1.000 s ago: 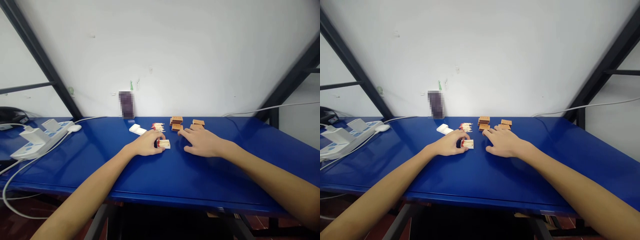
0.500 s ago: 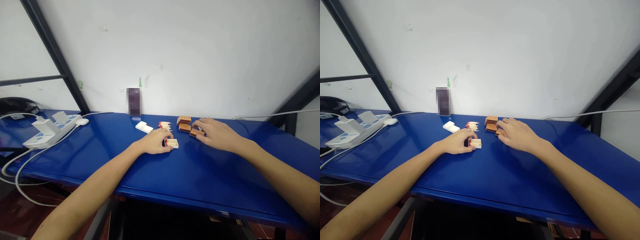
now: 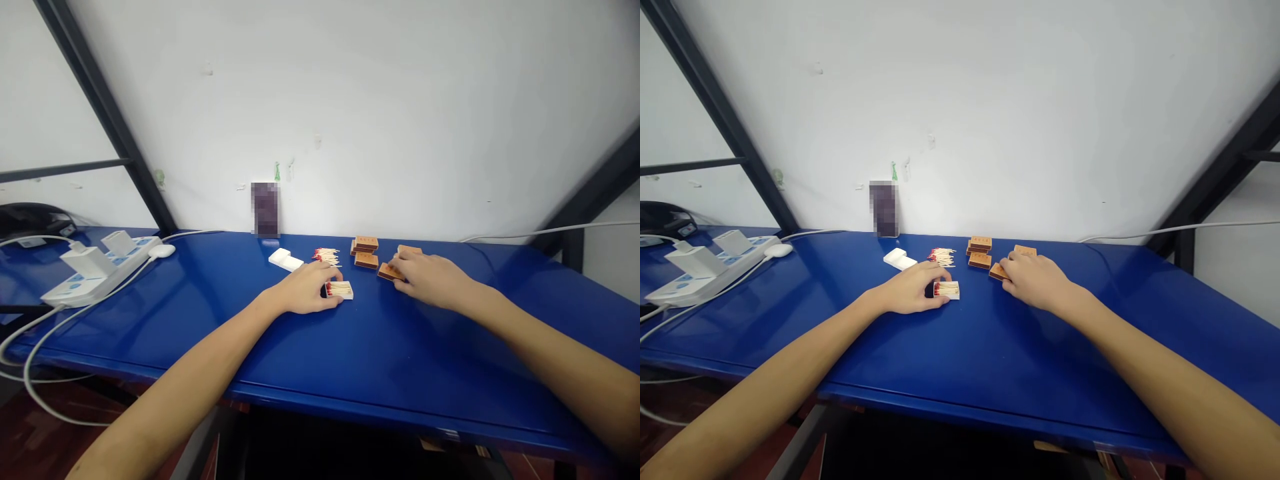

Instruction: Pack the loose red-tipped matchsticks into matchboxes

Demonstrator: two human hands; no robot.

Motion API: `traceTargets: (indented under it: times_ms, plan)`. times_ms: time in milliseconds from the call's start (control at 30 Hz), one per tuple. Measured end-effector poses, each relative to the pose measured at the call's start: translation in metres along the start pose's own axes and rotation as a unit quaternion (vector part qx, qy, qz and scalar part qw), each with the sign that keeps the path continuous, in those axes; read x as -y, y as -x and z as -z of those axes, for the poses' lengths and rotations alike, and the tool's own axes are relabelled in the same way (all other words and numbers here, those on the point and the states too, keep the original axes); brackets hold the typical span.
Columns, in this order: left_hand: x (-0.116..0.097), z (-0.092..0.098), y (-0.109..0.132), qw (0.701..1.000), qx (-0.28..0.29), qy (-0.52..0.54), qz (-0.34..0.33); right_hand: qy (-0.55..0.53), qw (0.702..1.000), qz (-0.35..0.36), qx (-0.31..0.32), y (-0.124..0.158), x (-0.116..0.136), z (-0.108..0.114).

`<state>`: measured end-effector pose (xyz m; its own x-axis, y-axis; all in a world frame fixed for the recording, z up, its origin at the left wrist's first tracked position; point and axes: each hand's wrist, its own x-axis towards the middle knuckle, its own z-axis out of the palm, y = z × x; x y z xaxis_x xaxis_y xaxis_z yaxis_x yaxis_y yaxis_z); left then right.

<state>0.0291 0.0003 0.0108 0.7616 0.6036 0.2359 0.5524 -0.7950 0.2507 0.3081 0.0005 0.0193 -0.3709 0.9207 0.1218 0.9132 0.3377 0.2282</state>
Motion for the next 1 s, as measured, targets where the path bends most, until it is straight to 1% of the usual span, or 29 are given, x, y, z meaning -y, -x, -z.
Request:
traceTargets:
  times_ms: [67, 200, 233, 300, 400, 533, 700, 867, 1000]
  plan:
    - [0.0, 0.0, 0.0, 1.0, 0.0, -0.002, 0.001, -0.017, 0.999, 0.037, 0.005, 0.002, 0.004, 0.003]
    - [0.001, -0.001, 0.001, 1.0, -0.005, -0.009, 0.004, -0.121, 0.985, 0.123, -0.006, 0.008, 0.021, 0.011]
    - [0.001, -0.002, 0.001, 1.0, -0.008, -0.009, 0.003, -0.138, 0.981, 0.133, -0.013, 0.01, 0.026, 0.012]
    - [0.002, -0.002, 0.001, 1.0, -0.012, -0.006, 0.0, -0.173, 0.973, 0.15, -0.03, 0.011, 0.033, 0.01]
    - [0.003, -0.001, 0.002, 1.0, -0.011, 0.007, -0.009, -0.238, 0.952, 0.184, -0.054, 0.01, 0.037, 0.003]
    - [0.003, 0.003, 0.003, 0.999, -0.009, 0.032, -0.006, -0.301, 0.934, 0.179, -0.075, 0.006, 0.038, -0.005]
    - [0.005, 0.005, 0.002, 0.998, 0.005, 0.065, 0.001, -0.323, 0.928, 0.164, -0.081, 0.004, 0.039, -0.007]
    - [0.005, 0.004, 0.002, 0.997, 0.009, 0.08, 0.002, -0.336, 0.925, 0.163, -0.067, 0.003, 0.037, -0.008]
    - [-0.002, 0.0, 0.001, 0.994, -0.016, 0.105, -0.002, -0.364, 0.913, 0.172, -0.065, 0.003, 0.037, -0.01]
